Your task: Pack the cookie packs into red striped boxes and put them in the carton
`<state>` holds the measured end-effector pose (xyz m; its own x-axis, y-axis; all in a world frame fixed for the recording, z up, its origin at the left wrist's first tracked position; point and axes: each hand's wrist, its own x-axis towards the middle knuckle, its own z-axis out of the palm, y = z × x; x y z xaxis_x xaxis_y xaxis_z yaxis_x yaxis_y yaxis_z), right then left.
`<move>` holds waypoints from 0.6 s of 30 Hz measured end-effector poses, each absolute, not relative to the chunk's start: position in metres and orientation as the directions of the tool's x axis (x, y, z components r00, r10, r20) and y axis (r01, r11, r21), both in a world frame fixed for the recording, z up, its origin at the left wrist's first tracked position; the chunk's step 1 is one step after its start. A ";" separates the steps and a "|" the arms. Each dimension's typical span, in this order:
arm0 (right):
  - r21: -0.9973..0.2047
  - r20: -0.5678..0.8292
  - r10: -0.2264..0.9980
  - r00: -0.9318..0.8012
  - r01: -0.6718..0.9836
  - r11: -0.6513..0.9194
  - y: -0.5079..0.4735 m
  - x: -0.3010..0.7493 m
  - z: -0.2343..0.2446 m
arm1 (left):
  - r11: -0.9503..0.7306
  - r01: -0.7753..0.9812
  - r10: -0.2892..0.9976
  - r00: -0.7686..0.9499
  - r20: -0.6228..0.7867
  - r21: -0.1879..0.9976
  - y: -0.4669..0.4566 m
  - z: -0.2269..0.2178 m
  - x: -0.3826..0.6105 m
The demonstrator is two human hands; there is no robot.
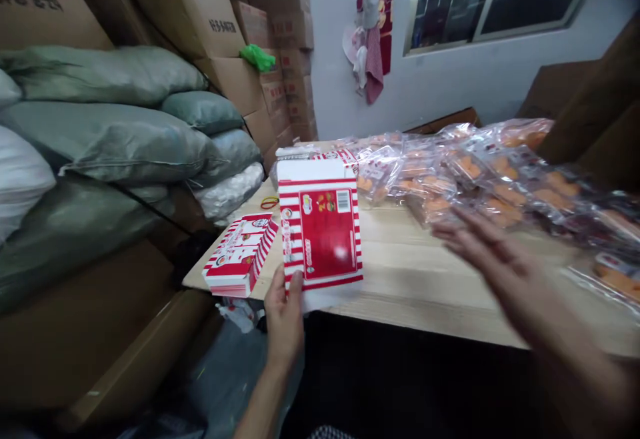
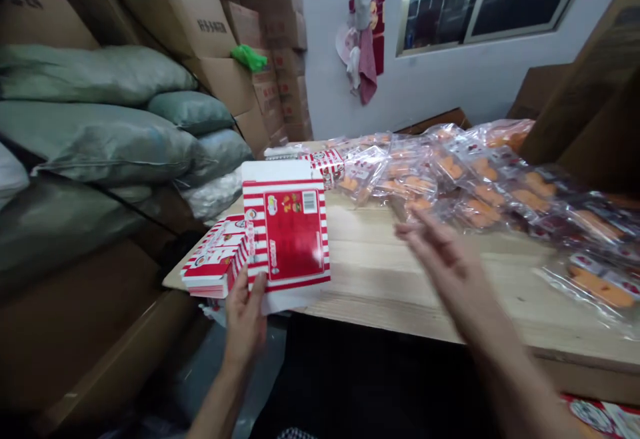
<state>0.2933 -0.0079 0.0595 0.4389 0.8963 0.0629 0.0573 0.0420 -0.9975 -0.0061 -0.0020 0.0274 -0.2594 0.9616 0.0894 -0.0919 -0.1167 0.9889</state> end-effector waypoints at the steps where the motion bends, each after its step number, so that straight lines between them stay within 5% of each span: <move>1: -0.995 0.093 0.935 0.343 0.054 0.079 -0.010 0.271 0.058 | -0.105 -0.030 0.959 -0.267 0.093 0.994 -0.011 0.020 0.001; 4: -0.991 0.023 0.993 0.114 -0.131 0.038 -0.014 0.214 0.035 | 0.003 -0.036 0.990 -0.140 -0.008 0.999 -0.037 0.001 0.018; 9: -0.893 -0.185 0.983 -0.003 -0.417 -0.170 -0.030 0.204 -0.006 | 0.227 -0.123 0.974 0.056 -0.222 0.966 -0.053 -0.025 0.026; 12: -0.898 -0.237 0.968 -0.081 -0.361 -0.250 -0.049 0.225 -0.023 | -0.021 0.193 0.998 -0.059 0.033 0.981 -0.043 -0.027 0.013; 15: -0.924 -0.276 0.949 -0.154 -0.228 -0.306 -0.068 0.234 -0.040 | -0.399 0.505 0.909 0.108 0.402 0.766 -0.029 -0.012 0.002; 18: -0.947 -0.270 0.944 -0.188 -0.124 -0.295 -0.082 0.233 -0.053 | -0.520 0.567 0.853 0.319 0.412 0.638 -0.013 0.001 0.000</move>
